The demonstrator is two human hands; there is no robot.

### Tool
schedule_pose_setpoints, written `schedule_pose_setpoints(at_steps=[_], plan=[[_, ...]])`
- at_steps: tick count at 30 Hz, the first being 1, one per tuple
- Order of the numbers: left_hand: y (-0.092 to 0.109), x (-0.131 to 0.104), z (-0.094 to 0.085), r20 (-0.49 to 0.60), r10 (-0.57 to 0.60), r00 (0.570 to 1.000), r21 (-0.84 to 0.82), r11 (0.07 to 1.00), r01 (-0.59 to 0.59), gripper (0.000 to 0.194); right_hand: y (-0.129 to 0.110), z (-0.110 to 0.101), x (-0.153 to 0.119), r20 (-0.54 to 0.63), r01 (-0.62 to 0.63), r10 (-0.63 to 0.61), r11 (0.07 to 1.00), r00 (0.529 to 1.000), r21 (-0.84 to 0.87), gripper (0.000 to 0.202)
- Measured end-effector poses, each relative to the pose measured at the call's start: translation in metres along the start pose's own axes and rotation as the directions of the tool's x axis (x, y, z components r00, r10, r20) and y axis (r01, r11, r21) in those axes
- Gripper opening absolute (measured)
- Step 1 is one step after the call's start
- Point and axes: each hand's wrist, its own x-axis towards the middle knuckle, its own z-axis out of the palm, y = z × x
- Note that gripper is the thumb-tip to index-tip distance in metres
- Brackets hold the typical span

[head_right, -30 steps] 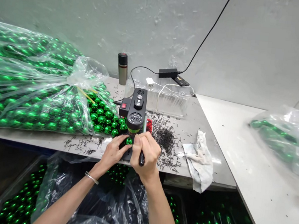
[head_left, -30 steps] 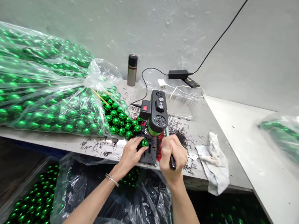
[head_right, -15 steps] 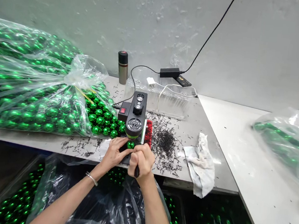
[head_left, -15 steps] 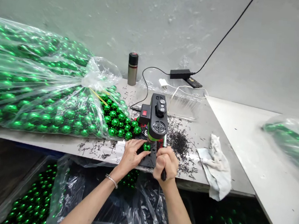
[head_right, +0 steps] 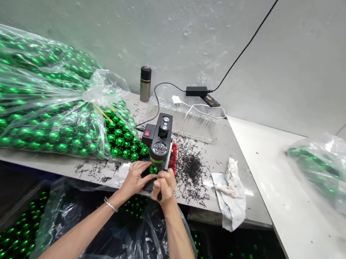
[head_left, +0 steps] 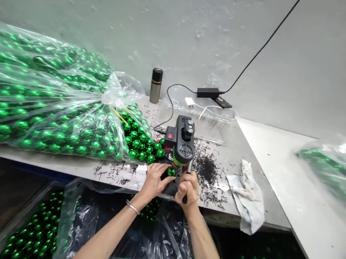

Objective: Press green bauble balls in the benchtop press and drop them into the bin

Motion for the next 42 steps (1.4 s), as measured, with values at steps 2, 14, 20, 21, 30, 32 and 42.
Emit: schedule_pose_setpoints(at_steps=[2, 14, 20, 21, 30, 32, 42], plan=[[-0.001, 0.002, 0.001, -0.005, 0.004, 1.000, -0.002, 1.000, -0.004, 0.031, -0.006, -0.007, 0.015, -0.089, -0.008, 0.013, 0.999, 0.996, 0.052, 0.028], [0.006, -0.071, -0.051, -0.005, 0.281, 0.960, 0.118, 0.953, -0.278, 0.054, -0.031, -0.030, 0.070, -0.062, -0.213, 0.226, 0.964, 0.972, 0.161, 0.031], [-0.007, 0.002, -0.055, -0.099, 0.148, 0.984, 0.358, 0.928, -0.103, 0.037, -0.031, -0.027, 0.065, -0.082, -0.205, 0.220, 0.965, 0.972, 0.160, 0.029], [-0.006, 0.019, -0.052, -0.067, 0.113, 0.991, 0.405, 0.911, -0.076, 0.036, -0.032, -0.027, 0.065, -0.082, -0.198, 0.213, 0.967, 0.974, 0.160, 0.029], [0.000, 0.053, -0.045, 0.001, -0.121, 0.993, 0.153, 0.981, 0.120, 0.036, -0.033, -0.029, 0.066, -0.049, -0.196, 0.204, 0.972, 0.978, 0.132, 0.027], [0.001, 0.046, -0.057, 0.016, -0.295, 0.955, -0.258, 0.922, 0.289, 0.039, -0.033, -0.029, 0.066, -0.049, -0.193, 0.201, 0.972, 0.978, 0.132, 0.028], [0.011, 0.014, -0.057, 0.454, -0.616, 0.644, -0.813, 0.010, 0.582, 0.018, -0.033, -0.030, 0.070, -0.041, -0.186, 0.193, 0.974, 0.980, 0.127, 0.027]])
